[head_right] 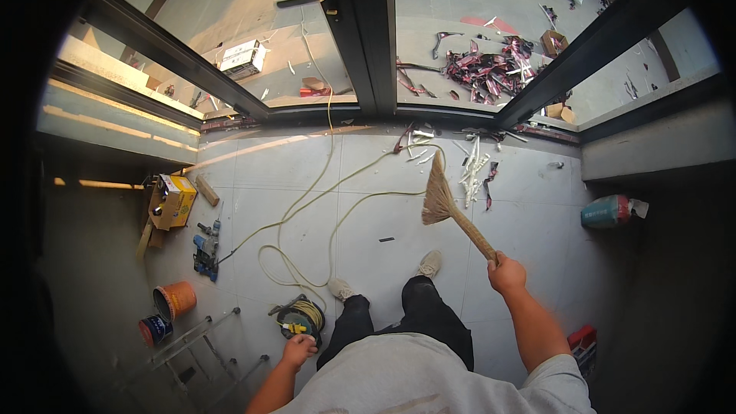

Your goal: The person sweeps debris on a tiled floor using a broom, gathering pieces of plastic and paper into a pile near a doorway. The person then moves a metal ladder aside and continues sweeping the remaining debris into a larger pile.

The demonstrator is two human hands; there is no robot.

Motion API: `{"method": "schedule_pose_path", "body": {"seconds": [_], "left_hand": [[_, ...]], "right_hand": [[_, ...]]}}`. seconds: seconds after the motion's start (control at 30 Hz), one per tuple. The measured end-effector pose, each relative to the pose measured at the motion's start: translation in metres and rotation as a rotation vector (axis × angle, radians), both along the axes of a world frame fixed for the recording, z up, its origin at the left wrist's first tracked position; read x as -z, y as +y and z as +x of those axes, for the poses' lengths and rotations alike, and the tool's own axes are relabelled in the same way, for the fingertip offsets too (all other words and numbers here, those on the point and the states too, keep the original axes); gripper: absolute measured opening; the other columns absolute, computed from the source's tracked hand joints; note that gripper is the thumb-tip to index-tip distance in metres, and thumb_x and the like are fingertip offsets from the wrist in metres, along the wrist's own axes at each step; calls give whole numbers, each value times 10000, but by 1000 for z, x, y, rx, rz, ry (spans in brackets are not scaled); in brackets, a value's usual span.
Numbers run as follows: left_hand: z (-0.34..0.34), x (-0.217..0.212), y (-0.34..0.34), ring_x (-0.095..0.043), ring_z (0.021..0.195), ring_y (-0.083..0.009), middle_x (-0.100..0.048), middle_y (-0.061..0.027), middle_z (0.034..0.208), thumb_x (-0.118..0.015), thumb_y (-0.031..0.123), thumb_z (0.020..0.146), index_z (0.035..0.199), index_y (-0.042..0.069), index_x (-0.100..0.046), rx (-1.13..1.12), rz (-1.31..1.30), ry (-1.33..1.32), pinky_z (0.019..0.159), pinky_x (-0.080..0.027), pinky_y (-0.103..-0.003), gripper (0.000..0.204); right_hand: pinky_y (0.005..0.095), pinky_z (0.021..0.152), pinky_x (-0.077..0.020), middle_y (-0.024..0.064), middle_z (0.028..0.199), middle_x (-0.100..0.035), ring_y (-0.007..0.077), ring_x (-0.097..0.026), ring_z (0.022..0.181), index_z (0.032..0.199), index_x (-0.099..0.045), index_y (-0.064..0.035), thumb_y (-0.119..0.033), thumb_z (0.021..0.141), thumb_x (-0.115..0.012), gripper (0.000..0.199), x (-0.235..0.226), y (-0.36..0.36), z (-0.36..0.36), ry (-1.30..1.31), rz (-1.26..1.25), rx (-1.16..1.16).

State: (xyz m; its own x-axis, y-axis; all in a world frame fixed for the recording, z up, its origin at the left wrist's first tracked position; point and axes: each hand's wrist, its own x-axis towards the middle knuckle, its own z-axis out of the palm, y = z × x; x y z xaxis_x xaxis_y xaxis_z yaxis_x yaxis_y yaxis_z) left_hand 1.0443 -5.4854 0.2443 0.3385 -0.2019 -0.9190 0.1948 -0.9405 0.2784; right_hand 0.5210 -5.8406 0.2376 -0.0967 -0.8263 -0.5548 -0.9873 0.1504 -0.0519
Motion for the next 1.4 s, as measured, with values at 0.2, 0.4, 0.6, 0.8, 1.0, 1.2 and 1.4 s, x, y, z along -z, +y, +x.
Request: {"method": "schedule_pose_path", "body": {"seconds": [0.2,0.4,0.6,0.8,1.0,1.2,1.4], "left_hand": [[-74,-15,-95,-663,763,-151,-702,-67,854,-703,204,905,1031,-9,-689,344,-103,-76,700,-533,-305,248],[-79,-43,-146,-675,810,-151,-723,-84,905,-705,186,902,1091,-23,-691,311,-152,-115,750,-540,-307,282],[-49,-30,-144,-671,773,-148,-722,-83,877,-706,190,897,1038,-7,-700,315,-94,-123,731,-538,-319,243],[31,29,-153,-689,754,-194,-729,-113,839,-738,252,856,970,11,-727,326,111,-74,694,-545,-344,266],[122,55,-293,-670,709,-192,-709,-102,810,-726,249,855,954,22,-719,435,-58,-174,615,-531,-341,248],[120,-50,-450,-651,762,-143,-683,-61,901,-675,197,906,1041,8,-669,243,-393,-173,641,-497,-273,232],[24,-64,-443,-658,801,-145,-684,-66,925,-670,218,925,1094,-7,-657,125,-422,-198,691,-505,-280,282]], "right_hand": [[485,871,-551,172,1041,-735,370,-699,979,1260,-657,-119,-410,947,-550,441,59,-88,33,-180,154,-75],[484,909,-539,173,1113,-718,378,-675,1053,1175,-694,-104,-391,943,-540,399,96,-100,17,-176,221,80],[482,902,-537,207,1086,-721,400,-681,1035,1195,-686,-59,-367,935,-578,417,54,-37,-21,-179,121,317],[428,908,-539,228,1104,-719,390,-693,1036,1188,-699,4,-353,894,-641,466,4,-34,-4,-315,62,472],[369,922,-535,241,1096,-727,314,-712,1045,1226,-678,39,-306,838,-732,523,5,-65,23,-406,15,555],[423,933,-535,211,1123,-719,371,-689,1058,1248,-680,-38,-366,843,-711,523,-24,-118,71,-366,29,393],[481,880,-544,176,1054,-733,379,-695,986,1295,-642,-114,-402,869,-665,514,-28,-175,60,-271,209,61]]}}
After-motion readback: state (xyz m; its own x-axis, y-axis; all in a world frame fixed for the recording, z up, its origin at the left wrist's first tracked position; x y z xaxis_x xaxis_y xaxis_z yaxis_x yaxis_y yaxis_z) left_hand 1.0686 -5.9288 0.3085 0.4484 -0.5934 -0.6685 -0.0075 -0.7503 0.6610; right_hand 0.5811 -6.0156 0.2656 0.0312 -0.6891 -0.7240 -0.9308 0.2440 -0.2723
